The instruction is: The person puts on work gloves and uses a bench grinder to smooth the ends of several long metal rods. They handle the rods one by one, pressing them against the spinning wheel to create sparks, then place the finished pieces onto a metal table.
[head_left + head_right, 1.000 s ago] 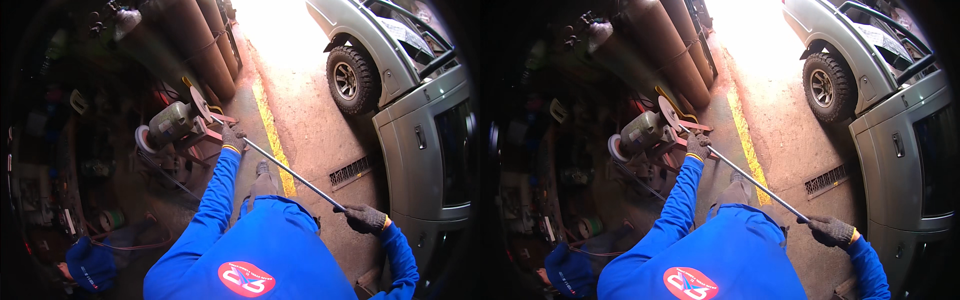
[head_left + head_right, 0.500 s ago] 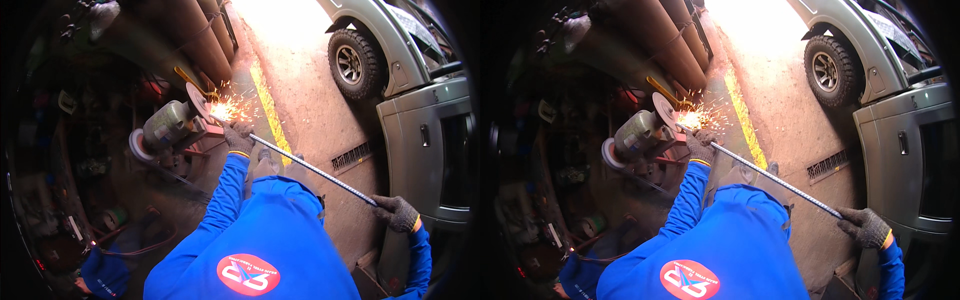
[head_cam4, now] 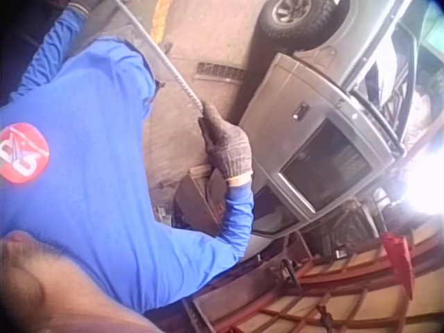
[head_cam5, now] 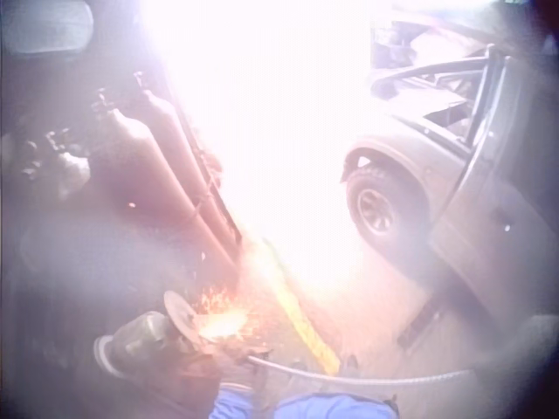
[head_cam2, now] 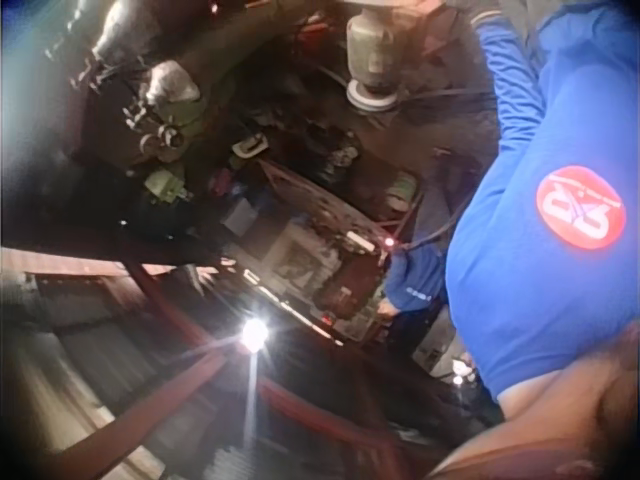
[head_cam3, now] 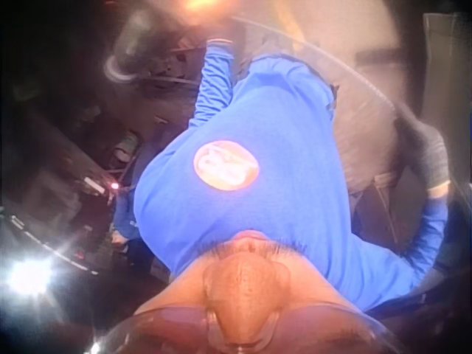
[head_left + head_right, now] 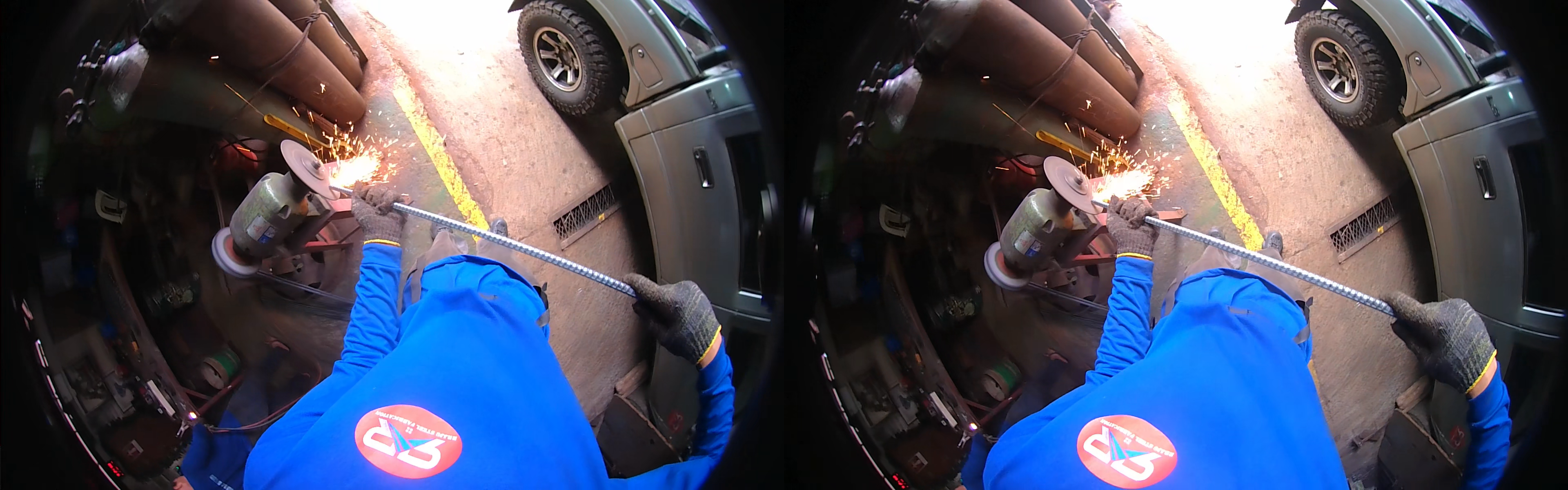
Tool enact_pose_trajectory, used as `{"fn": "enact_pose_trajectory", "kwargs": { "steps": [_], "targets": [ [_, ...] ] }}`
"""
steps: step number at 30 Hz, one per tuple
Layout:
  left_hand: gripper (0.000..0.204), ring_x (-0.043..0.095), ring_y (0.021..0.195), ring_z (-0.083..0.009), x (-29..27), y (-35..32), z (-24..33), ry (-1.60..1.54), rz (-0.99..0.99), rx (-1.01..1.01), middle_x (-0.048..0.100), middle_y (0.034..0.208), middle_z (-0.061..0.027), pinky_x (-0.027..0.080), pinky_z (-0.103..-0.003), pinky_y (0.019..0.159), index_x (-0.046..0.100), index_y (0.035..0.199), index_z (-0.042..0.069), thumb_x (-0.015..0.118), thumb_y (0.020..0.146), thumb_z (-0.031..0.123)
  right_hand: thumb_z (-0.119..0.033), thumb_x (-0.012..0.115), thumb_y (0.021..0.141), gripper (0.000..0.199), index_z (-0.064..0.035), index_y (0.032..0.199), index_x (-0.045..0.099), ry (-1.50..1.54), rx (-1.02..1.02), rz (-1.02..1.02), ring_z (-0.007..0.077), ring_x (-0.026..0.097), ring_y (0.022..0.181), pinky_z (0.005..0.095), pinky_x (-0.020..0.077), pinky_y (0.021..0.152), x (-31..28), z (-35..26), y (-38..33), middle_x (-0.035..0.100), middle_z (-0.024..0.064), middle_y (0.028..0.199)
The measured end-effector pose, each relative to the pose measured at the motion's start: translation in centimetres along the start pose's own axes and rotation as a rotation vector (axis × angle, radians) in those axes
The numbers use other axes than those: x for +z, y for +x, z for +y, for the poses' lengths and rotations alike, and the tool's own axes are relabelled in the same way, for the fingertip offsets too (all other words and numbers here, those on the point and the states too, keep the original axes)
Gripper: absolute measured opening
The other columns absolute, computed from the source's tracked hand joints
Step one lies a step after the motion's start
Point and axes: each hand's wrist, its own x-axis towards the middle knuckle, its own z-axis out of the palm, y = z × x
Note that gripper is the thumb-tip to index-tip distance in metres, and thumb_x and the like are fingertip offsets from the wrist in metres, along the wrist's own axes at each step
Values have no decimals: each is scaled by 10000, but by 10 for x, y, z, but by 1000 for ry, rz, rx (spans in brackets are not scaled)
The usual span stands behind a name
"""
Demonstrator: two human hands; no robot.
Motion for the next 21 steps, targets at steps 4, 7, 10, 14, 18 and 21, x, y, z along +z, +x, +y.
{"fn": "enact_pose_trajectory", "kwargs": {
  "steps": [4,7,10,14,18,21],
  "targets": [
    [434,251,346,-104,-11,6,4,-119,-55,-56,314,468,36,284,-248,359,371,589,194,479,990,318,-116,677,811,380,-133,1188,645,-93,22,17,364,640,661,454,507,587,-2,0,-4,640,151,736],
    [431,244,348,-105,-21,14,10,-168,-156,-97,314,466,30,287,-246,365,373,586,187,466,993,296,-114,660,822,396,-145,1215,633,-215,4,25,328,627,609,445,477,541,-3,2,-5,615,124,689],
    [430,243,348,-103,-21,13,10,-182,-193,-114,314,465,27,293,-243,370,376,584,183,460,994,281,-128,663,824,423,-150,1244,621,-333,-15,23,311,611,586,444,448,517,-8,-3,-4,591,109,664],
    [426,256,351,-100,-12,6,3,-197,-229,-133,316,464,27,300,-243,373,377,578,183,472,986,265,-181,653,840,392,-186,1230,621,-488,-30,95,286,601,600,430,427,526,-6,-4,-9,556,78,654],
    [431,266,359,-96,-18,12,8,-188,-286,-149,319,461,26,304,-240,377,373,567,182,484,977,258,-181,614,834,409,-219,1242,626,-641,-24,104,260,604,630,419,432,548,-8,-6,-12,536,57,670],
    [444,269,361,-96,-14,10,7,-219,-246,-155,327,458,23,307,-237,378,369,555,182,482,978,258,-168,581,821,464,-245,1277,621,-739,-34,147,251,589,658,409,436,564,-5,-2,-17,530,56,706]
  ]
}}
